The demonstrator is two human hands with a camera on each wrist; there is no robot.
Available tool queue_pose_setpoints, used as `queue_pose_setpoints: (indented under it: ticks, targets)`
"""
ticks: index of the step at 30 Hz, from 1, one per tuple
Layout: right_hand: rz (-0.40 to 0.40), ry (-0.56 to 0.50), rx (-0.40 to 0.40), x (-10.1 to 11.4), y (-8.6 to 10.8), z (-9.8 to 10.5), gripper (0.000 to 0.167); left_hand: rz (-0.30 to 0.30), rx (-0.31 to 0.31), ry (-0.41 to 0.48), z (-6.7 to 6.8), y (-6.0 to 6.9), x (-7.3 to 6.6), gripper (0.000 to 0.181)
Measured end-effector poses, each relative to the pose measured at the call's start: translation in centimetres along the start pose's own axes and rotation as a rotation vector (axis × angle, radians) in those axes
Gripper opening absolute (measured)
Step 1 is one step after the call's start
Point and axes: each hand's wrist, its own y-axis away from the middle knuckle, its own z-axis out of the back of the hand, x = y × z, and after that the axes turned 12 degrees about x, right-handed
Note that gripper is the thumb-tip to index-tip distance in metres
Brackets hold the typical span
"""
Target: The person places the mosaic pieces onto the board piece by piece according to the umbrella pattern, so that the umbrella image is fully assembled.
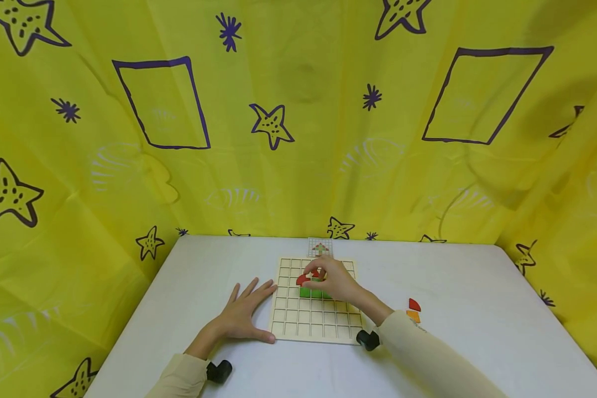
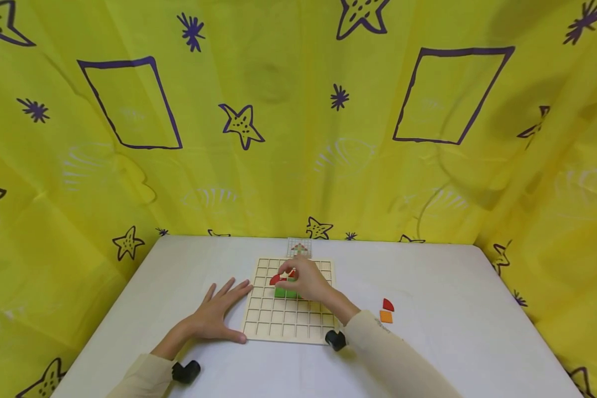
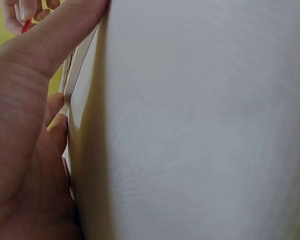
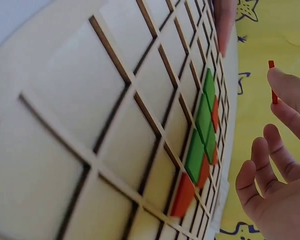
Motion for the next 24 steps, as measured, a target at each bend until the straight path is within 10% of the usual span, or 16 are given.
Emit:
queue_pose_setpoints:
  ticks: [24]
  targets:
    - [-0.101, 0.081, 0.01, -0.2, -1.3, -3.7, 0.02, -0.073, -0.084, 0.019, -1.0, -0.2, 1.1, 0.119]
